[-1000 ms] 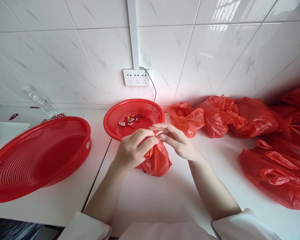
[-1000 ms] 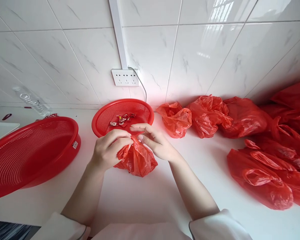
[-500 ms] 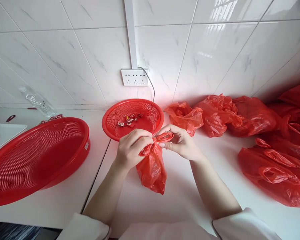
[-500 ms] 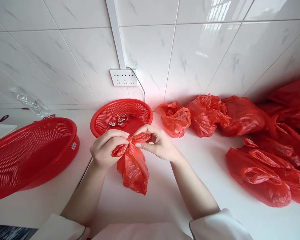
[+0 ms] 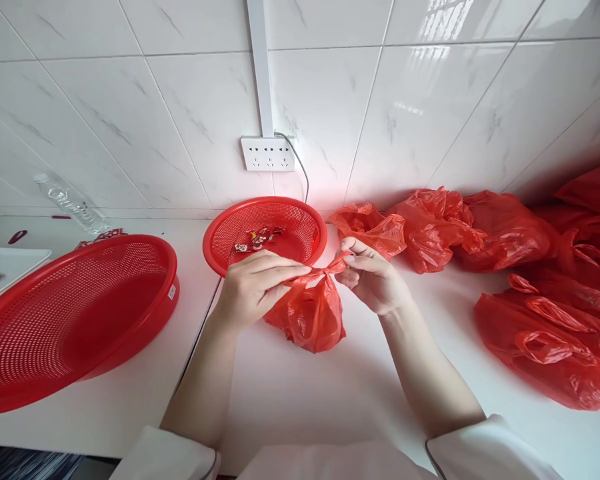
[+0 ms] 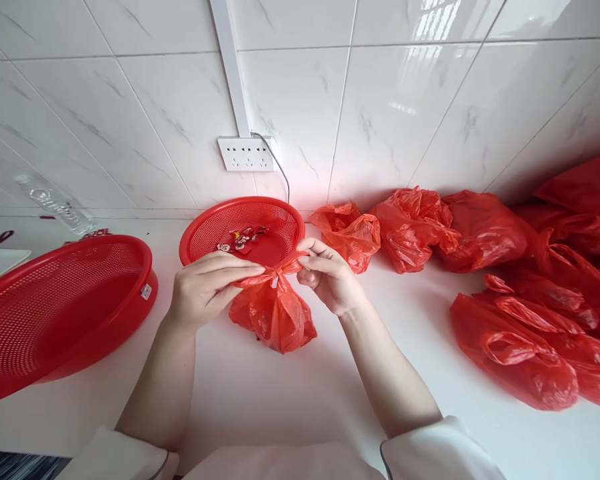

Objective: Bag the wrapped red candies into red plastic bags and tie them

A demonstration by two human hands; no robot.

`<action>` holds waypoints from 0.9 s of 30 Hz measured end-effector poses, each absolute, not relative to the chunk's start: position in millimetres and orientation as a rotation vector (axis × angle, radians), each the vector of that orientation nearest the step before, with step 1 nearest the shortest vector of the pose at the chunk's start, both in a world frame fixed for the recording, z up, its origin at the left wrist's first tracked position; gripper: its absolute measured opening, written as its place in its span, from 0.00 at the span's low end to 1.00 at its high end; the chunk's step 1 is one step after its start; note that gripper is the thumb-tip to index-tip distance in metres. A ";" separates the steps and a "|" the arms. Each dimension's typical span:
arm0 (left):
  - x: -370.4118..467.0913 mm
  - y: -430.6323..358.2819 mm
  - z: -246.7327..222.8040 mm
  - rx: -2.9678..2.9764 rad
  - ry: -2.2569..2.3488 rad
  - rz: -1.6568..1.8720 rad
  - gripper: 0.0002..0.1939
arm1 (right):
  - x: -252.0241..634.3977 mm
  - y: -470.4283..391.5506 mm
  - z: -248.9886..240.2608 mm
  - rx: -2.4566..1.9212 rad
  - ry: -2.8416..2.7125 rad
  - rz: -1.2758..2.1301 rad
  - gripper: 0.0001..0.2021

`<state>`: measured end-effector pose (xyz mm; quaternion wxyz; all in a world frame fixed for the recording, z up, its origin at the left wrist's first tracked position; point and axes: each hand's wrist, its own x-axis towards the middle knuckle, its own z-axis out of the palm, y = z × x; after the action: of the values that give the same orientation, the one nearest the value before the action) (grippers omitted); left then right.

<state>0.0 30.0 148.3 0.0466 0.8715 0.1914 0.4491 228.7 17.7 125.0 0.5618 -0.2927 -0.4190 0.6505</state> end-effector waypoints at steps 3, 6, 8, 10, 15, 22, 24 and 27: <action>-1.7 28.4 149.0 2.534 0.700 1.503 0.11 | 224.5 16.5 127.0 -0.697 -0.862 1.506 0.09; -1.3 27.5 147.7 2.483 0.819 1.569 0.04 | 222.0 15.6 125.7 -0.802 -0.920 1.226 0.06; -2.0 27.9 148.0 2.481 0.871 1.557 0.08 | 223.4 14.6 124.9 -0.848 -1.021 1.016 0.04; -4.5 28.4 149.9 2.461 0.889 1.530 0.11 | 227.1 13.5 125.6 -0.844 -1.076 0.864 0.02; -21.5 28.2 158.6 2.333 0.972 1.496 0.15 | 243.0 14.0 130.8 -0.774 -1.028 0.694 0.04; -54.5 26.8 170.2 2.163 1.114 1.546 0.15 | 284.2 18.5 133.2 -0.752 -0.921 0.590 0.09; -58.2 27.3 172.0 2.156 1.127 1.509 0.15 | 292.8 18.5 133.9 -0.740 -0.885 0.580 0.10; -59.5 27.4 173.5 2.155 1.119 1.413 0.15 | 298.0 15.3 136.9 -0.737 -0.891 0.598 0.09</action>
<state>-59.5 27.4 173.5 0.1651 0.7566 0.3928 0.4960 298.0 15.3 136.9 0.7954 -0.3432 -0.4146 0.2785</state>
